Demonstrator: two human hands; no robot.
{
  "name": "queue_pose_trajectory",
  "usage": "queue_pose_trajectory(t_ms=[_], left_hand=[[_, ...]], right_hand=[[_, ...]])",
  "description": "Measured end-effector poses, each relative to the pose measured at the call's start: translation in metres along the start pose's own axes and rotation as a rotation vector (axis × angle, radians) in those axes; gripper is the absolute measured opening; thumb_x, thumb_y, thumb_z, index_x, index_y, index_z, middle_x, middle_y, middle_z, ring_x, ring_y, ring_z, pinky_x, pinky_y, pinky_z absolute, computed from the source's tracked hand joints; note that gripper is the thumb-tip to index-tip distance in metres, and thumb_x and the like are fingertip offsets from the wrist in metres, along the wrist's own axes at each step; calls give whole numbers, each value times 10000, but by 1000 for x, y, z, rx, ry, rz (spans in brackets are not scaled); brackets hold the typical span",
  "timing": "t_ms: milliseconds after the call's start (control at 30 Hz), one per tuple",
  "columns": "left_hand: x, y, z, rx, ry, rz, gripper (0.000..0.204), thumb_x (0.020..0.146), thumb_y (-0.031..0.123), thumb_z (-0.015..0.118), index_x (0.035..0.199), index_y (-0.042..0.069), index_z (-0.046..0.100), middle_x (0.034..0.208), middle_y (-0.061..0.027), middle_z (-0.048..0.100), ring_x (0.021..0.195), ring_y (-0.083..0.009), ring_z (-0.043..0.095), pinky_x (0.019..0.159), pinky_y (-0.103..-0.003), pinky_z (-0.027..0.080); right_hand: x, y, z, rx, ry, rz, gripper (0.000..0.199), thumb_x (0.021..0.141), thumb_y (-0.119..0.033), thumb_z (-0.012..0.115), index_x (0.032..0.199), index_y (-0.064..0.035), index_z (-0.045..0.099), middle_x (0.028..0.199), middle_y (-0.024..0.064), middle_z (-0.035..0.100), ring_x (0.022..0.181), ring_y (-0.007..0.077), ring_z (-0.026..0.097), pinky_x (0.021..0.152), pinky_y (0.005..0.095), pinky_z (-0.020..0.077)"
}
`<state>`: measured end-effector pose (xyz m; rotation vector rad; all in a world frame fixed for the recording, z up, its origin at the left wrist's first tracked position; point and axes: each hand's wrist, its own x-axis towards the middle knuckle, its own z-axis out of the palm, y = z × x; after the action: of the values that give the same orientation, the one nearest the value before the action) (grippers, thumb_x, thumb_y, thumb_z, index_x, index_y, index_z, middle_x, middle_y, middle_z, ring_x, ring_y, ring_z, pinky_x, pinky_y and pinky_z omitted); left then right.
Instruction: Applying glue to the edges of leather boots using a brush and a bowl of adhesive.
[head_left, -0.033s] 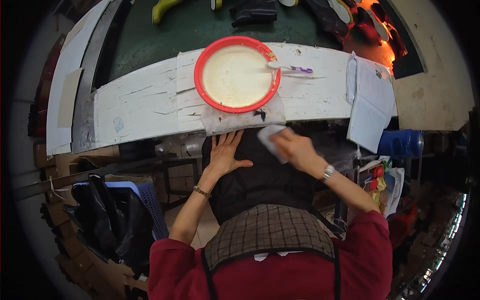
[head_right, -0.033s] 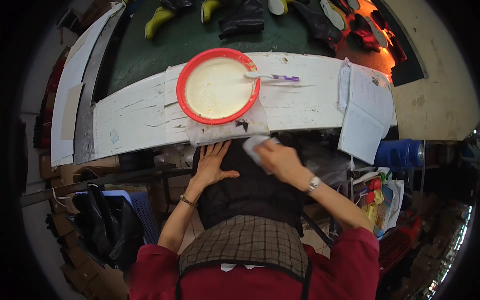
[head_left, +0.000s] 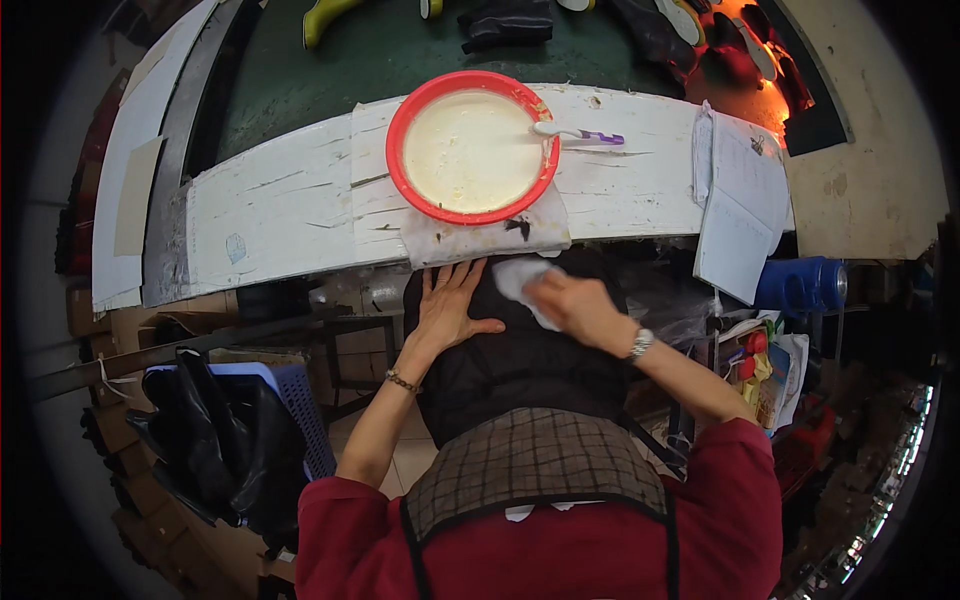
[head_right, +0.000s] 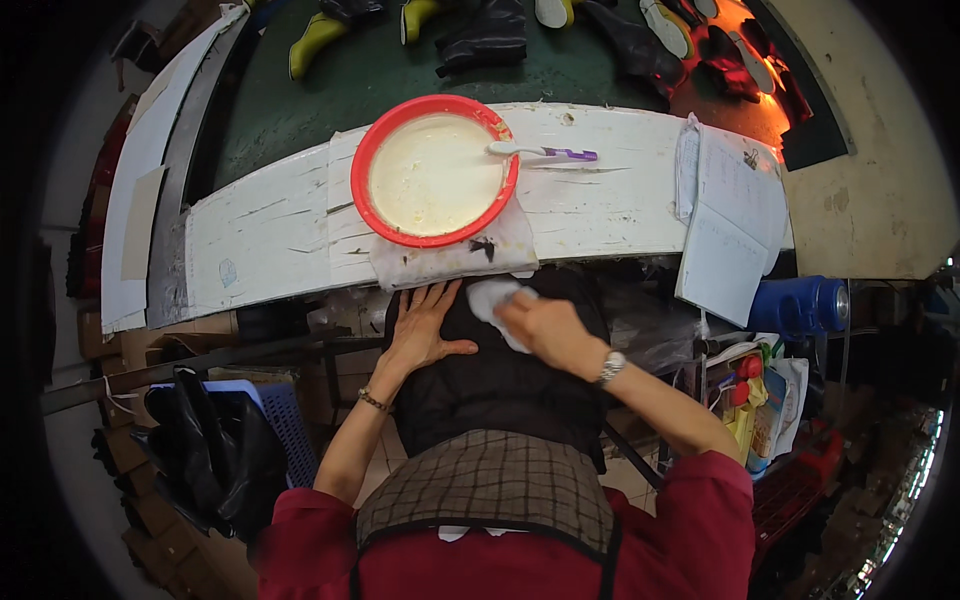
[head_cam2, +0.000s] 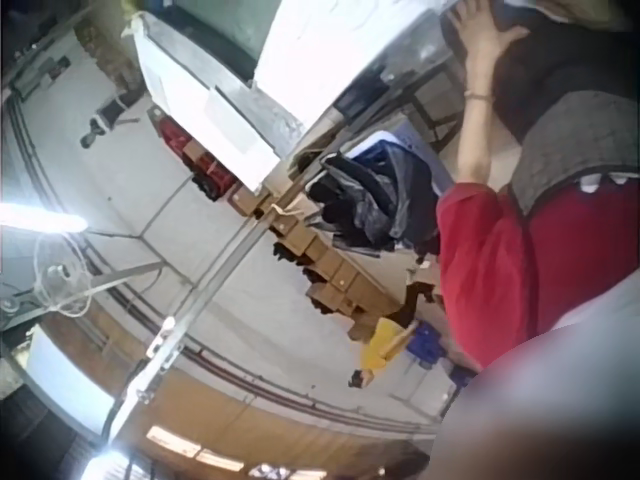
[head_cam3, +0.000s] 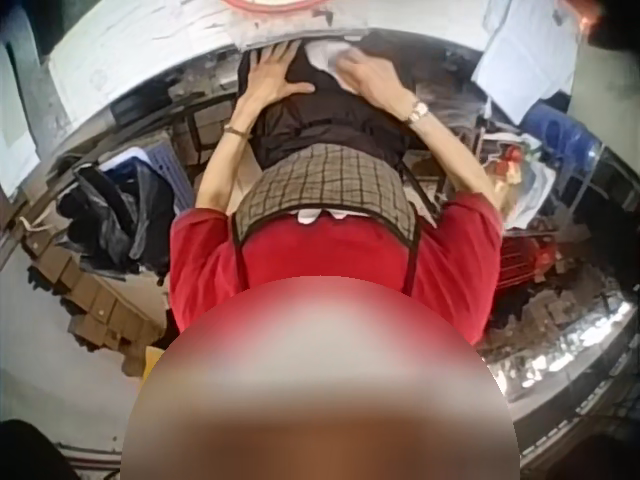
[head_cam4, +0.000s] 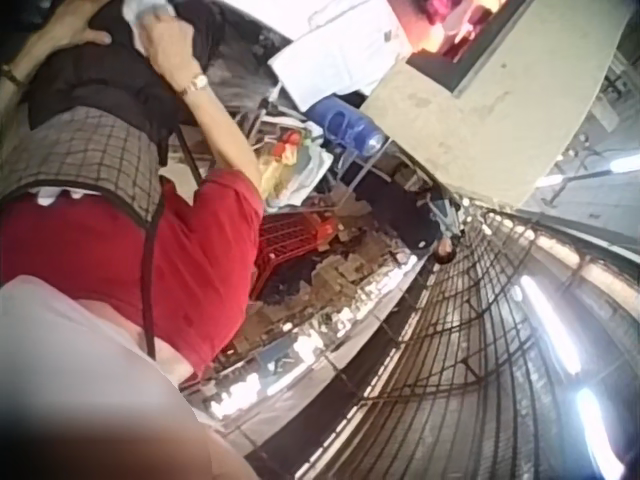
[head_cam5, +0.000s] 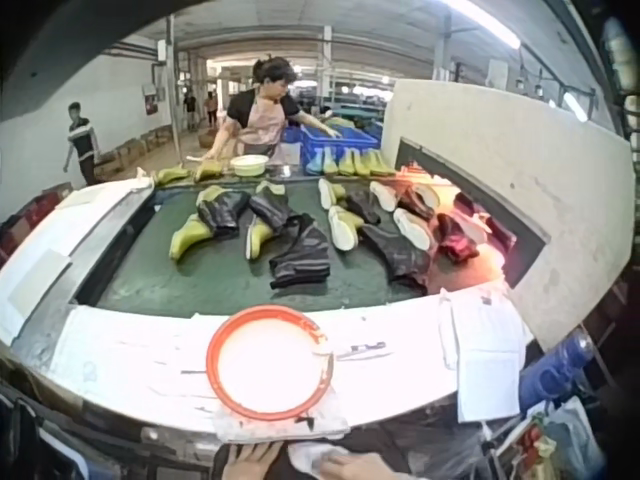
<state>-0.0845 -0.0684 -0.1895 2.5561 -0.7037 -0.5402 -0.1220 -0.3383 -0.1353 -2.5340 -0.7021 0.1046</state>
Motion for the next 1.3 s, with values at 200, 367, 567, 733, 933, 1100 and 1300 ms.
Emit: queue_pose_trajectory(t_ms=[200,367,567,733,933,1100,1300], left_hand=[[-2,6,-1,-5,-12,-22,1266,629,751,798,1607,73,367,1648,-186,369,1551,-415,260,1229,-681,169],[15,26,-11,3,110,25,895,845,570,734,1514,30,488,1549,-194,495,1478,-398,391,1205,-627,259],[81,49,25,-162,84,166,470,1022,359,620,1356,28,617,1305,-222,661,1286,-419,561,1081,-515,425],[130,27,64,-241,151,146,500,1020,412,620,1348,34,632,1354,-222,646,1282,-402,579,1105,-518,427],[138,-17,104,-155,214,30,541,1065,461,433,1297,19,640,1414,-197,606,1331,-327,564,1134,-463,434],[143,-25,103,-131,121,-47,499,1025,425,504,1266,9,637,1365,-208,620,1295,-343,579,1112,-472,446],[143,-36,94,-103,119,-65,479,989,384,561,1267,-1,628,1335,-219,626,1277,-363,585,1096,-479,453]], right_hand=[[-44,36,-8,-160,-168,39,148,882,-115,642,1025,-84,671,947,107,655,791,295,713,645,417,572],[-31,18,-31,-295,-26,197,289,872,-96,623,1158,-118,657,988,91,638,792,290,701,611,392,564],[-42,25,0,-162,-33,144,220,917,-152,650,1126,-154,719,875,81,620,733,262,695,615,377,554],[-29,11,-17,-223,170,234,256,896,-159,680,1152,-151,680,1032,73,593,836,253,675,633,385,558],[-19,29,9,-205,-79,92,253,875,-99,650,1126,-92,678,999,112,673,770,296,729,635,405,579],[-51,41,-34,-321,-259,227,197,845,-96,660,1041,-84,678,947,91,665,740,289,719,593,403,561],[6,29,12,-230,-105,99,216,883,-91,627,1094,-83,671,854,118,666,712,307,702,582,408,552]])
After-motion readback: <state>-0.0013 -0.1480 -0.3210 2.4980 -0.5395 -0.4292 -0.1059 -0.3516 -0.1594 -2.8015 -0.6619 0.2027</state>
